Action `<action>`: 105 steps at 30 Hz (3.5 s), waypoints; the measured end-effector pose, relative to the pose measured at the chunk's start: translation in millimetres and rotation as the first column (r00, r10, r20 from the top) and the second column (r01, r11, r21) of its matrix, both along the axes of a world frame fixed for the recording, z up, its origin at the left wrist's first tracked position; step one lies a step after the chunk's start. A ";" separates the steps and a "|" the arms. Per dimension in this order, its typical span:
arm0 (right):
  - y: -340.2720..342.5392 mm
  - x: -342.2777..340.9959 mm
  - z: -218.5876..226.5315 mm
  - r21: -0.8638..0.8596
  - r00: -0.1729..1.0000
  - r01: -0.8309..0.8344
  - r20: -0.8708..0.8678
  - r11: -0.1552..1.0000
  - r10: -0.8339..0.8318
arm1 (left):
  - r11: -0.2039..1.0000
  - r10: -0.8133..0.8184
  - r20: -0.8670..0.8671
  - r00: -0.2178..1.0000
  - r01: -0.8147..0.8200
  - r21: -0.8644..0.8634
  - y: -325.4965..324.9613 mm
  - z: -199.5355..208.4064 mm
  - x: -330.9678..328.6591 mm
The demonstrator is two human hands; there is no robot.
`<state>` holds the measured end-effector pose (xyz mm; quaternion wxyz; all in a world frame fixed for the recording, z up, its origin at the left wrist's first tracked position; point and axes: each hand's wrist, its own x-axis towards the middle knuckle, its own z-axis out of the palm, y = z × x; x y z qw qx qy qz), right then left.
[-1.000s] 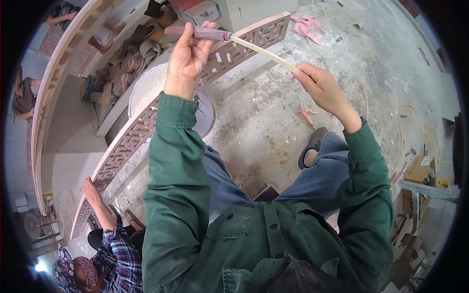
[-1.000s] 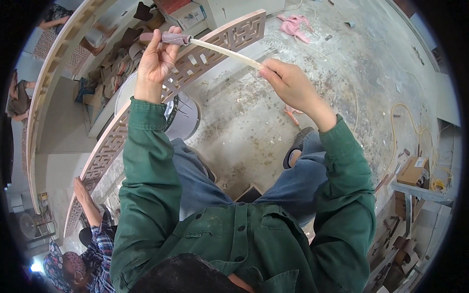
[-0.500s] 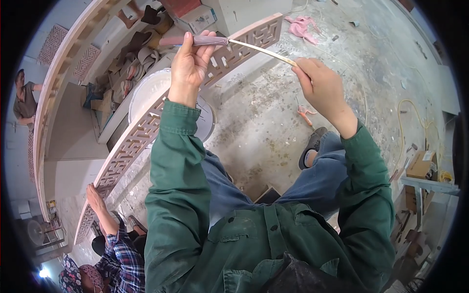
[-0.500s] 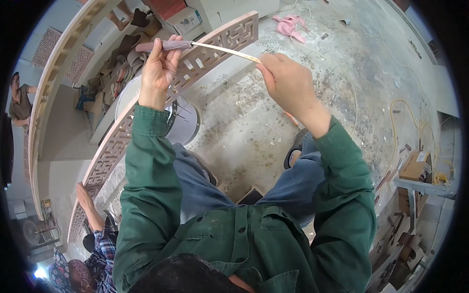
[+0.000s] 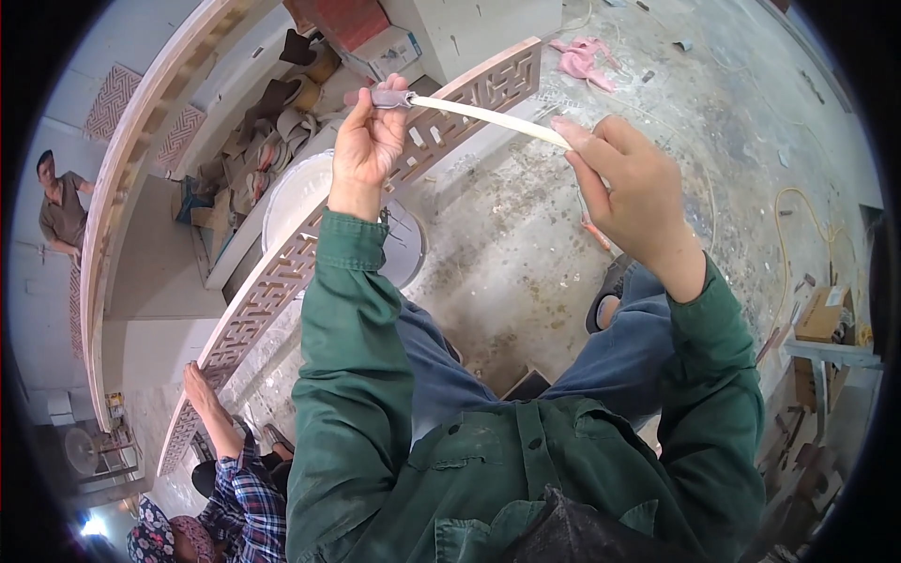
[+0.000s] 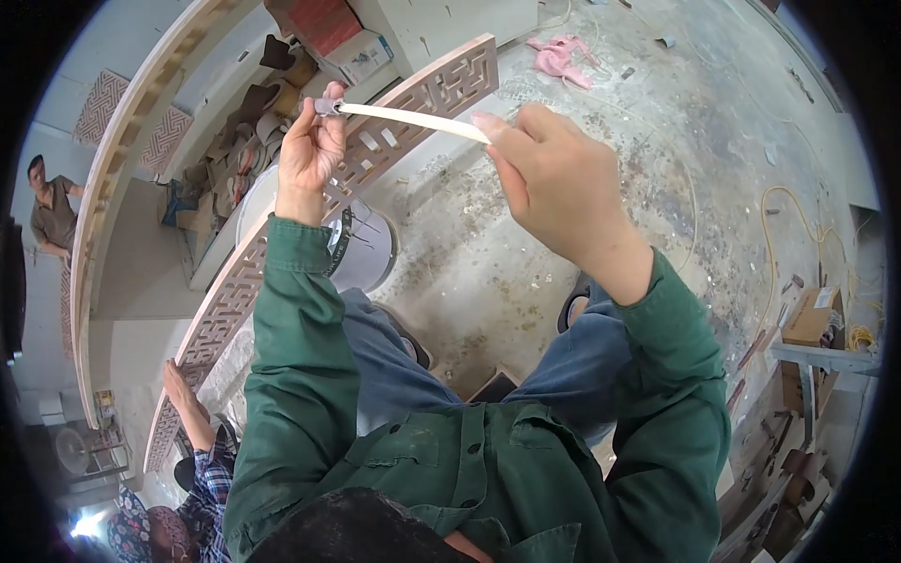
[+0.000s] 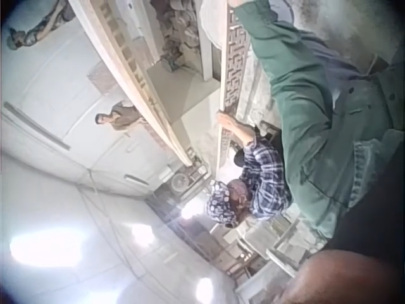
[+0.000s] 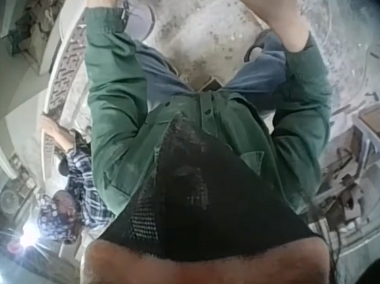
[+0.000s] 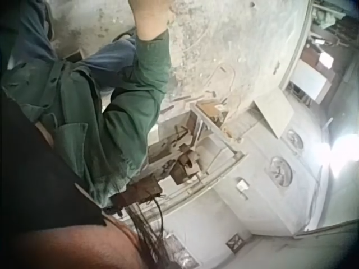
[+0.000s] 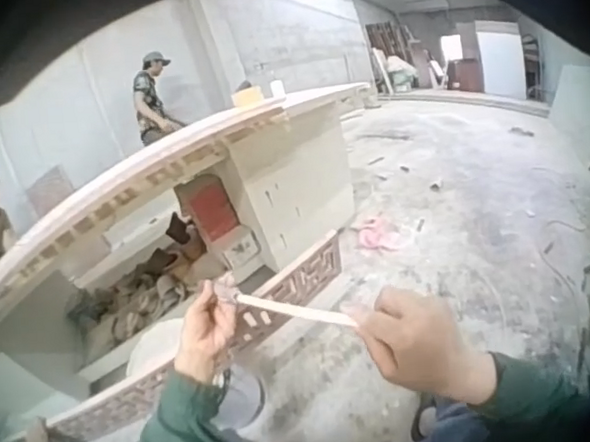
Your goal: Sanding the detailed edges of a decorative wooden lattice panel using sandpaper.
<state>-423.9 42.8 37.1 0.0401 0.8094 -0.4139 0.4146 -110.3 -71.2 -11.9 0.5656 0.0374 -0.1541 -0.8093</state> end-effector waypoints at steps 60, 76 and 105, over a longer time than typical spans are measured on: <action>-38.8 49.1 -43.8 0.636 0.724 -0.617 0.689 0.464 0.018 | 0.953 0.303 0.876 0.375 -0.102 -0.286 65.2 32.4 -62.1; -47.0 26.3 -44.7 0.713 0.712 -0.701 0.700 -0.016 -0.052 | 0.694 0.703 0.711 0.018 0.201 -0.691 54.9 34.8 -18.5; -51.3 22.8 -47.9 0.813 0.868 -0.475 0.369 0.338 0.333 | 0.911 0.275 0.936 0.220 0.251 -0.327 73.7 31.2 -10.1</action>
